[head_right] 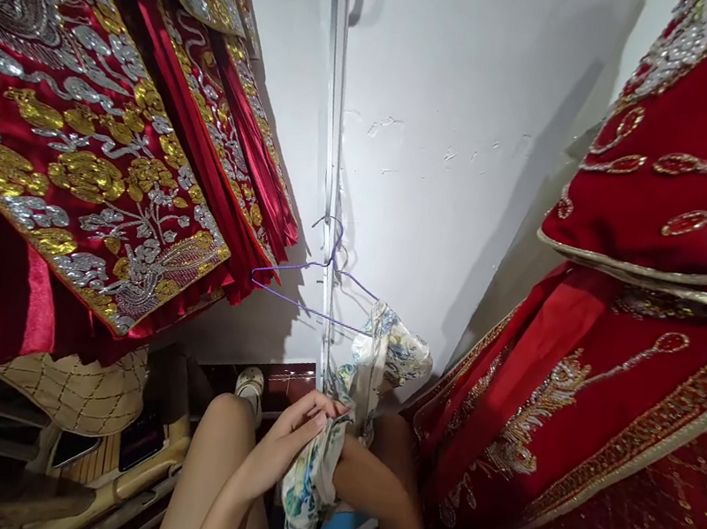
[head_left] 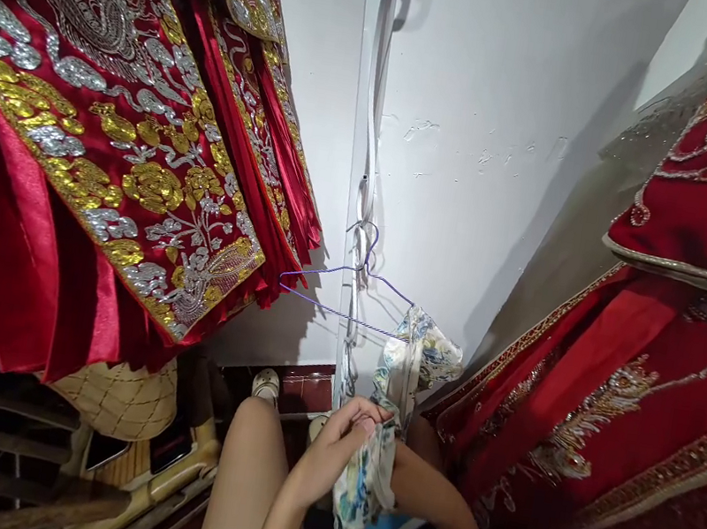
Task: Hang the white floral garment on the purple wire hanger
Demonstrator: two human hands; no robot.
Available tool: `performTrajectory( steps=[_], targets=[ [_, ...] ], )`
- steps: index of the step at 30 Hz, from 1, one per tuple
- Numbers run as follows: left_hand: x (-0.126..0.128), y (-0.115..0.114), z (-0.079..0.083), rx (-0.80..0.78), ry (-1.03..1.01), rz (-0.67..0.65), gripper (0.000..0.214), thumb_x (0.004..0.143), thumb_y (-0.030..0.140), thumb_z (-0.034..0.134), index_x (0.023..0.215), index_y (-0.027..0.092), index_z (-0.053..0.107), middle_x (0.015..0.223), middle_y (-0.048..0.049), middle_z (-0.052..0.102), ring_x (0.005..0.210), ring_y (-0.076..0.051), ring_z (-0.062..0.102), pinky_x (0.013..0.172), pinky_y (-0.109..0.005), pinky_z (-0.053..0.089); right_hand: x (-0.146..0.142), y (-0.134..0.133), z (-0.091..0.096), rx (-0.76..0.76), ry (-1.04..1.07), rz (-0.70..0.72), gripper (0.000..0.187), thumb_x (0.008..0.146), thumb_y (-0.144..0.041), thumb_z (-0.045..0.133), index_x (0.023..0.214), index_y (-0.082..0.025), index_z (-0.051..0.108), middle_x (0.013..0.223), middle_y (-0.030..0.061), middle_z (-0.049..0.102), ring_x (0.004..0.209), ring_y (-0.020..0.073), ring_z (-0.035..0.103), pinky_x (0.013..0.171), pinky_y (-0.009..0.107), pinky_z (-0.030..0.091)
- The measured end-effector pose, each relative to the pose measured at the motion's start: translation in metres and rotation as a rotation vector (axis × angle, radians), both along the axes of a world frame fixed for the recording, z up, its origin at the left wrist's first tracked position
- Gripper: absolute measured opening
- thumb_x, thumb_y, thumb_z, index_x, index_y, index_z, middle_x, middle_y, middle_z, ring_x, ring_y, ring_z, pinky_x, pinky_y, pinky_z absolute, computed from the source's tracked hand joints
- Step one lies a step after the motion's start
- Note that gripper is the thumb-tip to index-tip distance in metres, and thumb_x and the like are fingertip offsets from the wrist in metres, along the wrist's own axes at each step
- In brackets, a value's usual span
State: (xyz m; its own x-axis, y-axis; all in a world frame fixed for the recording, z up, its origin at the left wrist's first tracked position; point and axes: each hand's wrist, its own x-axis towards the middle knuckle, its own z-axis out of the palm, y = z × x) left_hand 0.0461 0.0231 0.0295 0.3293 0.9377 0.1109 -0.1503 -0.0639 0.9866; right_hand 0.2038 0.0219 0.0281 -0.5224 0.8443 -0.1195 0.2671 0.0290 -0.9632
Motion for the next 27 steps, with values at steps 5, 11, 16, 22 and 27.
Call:
performTrajectory(
  steps=[5, 11, 16, 22, 27],
  targets=[
    [0.015, 0.012, 0.018, 0.161, 0.009, -0.117, 0.025, 0.092, 0.026, 0.05, 0.111, 0.022, 0.066, 0.126, -0.009, 0.063, 0.122, -0.025, 0.054, 0.109, -0.038, 0.035, 0.009, -0.013, 0.016, -0.118, 0.131, 0.133, 0.022, 0.066, -0.027, 0.072, 0.088, -0.023, 0.075, 0.088, 0.0063, 0.074, 0.092, 0.0294, 0.065, 0.092, 0.043, 0.051],
    [0.004, 0.028, -0.008, 0.519, 0.637, -0.299, 0.025, 0.081, 0.015, 0.051, 0.092, 0.021, 0.072, 0.102, -0.0101, 0.069, 0.102, -0.028, 0.06, 0.1, -0.041, 0.039, 0.021, -0.005, 0.027, -0.18, 0.345, 0.084, 0.019, 0.066, -0.036, 0.078, 0.079, -0.023, 0.076, 0.081, 0.007, 0.071, 0.09, 0.0283, 0.065, 0.088, 0.043, 0.051],
    [-0.053, 0.039, -0.035, 0.447, 0.992, -0.209, 0.007, 0.075, 0.021, 0.063, 0.073, 0.022, 0.069, 0.084, -0.0083, 0.071, 0.093, -0.029, 0.062, 0.096, -0.041, 0.039, 0.042, 0.003, 0.038, -0.288, 0.302, -0.067, 0.026, 0.074, -0.045, 0.073, 0.081, -0.02, 0.075, 0.083, 0.0071, 0.068, 0.083, 0.0245, 0.064, 0.071, 0.033, 0.053],
    [-0.121, 0.037, -0.027, 0.257, 1.051, -0.035, 0.018, 0.077, 0.037, 0.07, 0.072, 0.021, 0.073, 0.084, -0.0098, 0.071, 0.091, -0.03, 0.063, 0.088, -0.038, 0.043, 0.047, 0.04, 0.057, -0.043, 0.203, 0.101, 0.029, 0.074, -0.043, 0.076, 0.085, -0.017, 0.067, 0.076, 0.0016, 0.06, 0.068, 0.0174, 0.055, 0.061, 0.027, 0.043],
    [-0.122, 0.008, 0.001, 0.214, 0.534, 0.167, 0.038, 0.088, 0.044, 0.06, 0.064, 0.016, 0.069, 0.082, -0.0085, 0.067, 0.08, -0.023, 0.059, 0.074, -0.031, 0.045, 0.034, 0.07, 0.074, 0.37, 0.076, -0.005, 0.014, 0.07, -0.02, 0.068, 0.078, -0.02, 0.056, 0.075, -0.0018, 0.053, 0.068, 0.0158, 0.049, 0.059, 0.025, 0.037]
  ],
)
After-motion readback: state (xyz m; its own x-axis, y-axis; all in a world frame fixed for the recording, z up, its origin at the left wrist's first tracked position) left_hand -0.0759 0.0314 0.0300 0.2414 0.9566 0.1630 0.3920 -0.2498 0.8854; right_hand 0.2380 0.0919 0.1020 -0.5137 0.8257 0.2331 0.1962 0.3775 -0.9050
